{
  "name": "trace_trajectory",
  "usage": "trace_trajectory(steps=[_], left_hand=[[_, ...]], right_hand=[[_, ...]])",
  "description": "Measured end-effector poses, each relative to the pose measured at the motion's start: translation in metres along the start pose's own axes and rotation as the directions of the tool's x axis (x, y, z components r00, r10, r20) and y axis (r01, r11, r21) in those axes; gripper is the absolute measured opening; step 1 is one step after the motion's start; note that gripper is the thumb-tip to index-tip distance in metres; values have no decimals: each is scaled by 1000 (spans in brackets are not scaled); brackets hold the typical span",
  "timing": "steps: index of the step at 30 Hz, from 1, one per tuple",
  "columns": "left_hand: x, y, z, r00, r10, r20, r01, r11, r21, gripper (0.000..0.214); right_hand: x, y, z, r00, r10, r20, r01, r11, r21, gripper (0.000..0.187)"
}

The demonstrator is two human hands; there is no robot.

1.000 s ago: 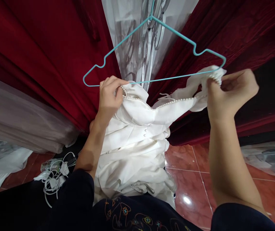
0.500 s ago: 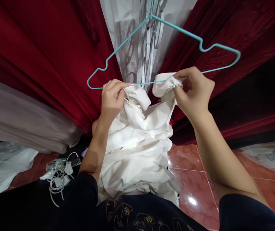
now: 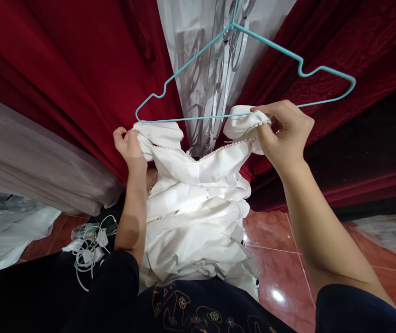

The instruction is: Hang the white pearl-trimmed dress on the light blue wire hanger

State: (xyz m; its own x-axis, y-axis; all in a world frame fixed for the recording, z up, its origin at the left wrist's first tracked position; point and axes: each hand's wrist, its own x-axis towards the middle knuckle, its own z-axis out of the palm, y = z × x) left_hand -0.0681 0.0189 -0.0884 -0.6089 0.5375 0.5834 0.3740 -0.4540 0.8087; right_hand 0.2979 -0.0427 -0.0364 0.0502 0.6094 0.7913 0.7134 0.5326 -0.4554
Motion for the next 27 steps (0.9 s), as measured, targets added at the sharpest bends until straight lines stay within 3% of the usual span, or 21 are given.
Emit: trace_trajectory(steps=[2,4,6,8,11,13,17,18,20,22,23,25,27], left_hand=[[38,-10,9,992,120,40,-121,993,9,60],[68,-4,18,974,222,47,-221,975,-14,63],[85,15,27,898,427,107,-419,903,-90,58],[87,42,34,826,534,181,-516,845,-138,52],[72,80,45,785,489,382,-467,871,-155,38],[54,97,51,745,472,472,-441,879,-181,44],[8,117,53,715,626,311,-600,778,-186,48],[-5,120,53,679,669,303,-645,740,-188,44],[-31,122,55,617,570,542,-582,794,-173,27],[-52,120,60,536,474,698,-525,835,-164,29],[-61,119,64,515,445,732,-521,841,-145,33],[-73,115,71,525,393,755,-535,842,-66,36],[-79,114,74,568,365,737,-546,838,5,37]], right_hand=[[0,2,0,1000,-20,-1,20,1000,12,25],[0,2,1,999,-43,-20,44,998,33,25],[-1,1,4,998,-57,-39,59,997,52,25],[-2,-1,7,996,-67,-51,70,996,63,25],[-2,-2,10,998,-47,-48,49,998,33,23],[-1,-1,10,999,-14,-40,13,1000,-13,21],[1,3,12,1000,-2,-22,1,999,-47,20],[1,4,13,999,-12,-30,11,999,-36,20],[0,6,15,998,-30,-56,29,999,-20,21],[0,7,17,996,-39,-75,38,999,-9,22],[-1,8,17,996,-44,-82,45,999,3,22],[-2,7,16,995,-61,-81,65,997,42,22],[-4,5,13,995,-79,-65,84,993,83,26]])
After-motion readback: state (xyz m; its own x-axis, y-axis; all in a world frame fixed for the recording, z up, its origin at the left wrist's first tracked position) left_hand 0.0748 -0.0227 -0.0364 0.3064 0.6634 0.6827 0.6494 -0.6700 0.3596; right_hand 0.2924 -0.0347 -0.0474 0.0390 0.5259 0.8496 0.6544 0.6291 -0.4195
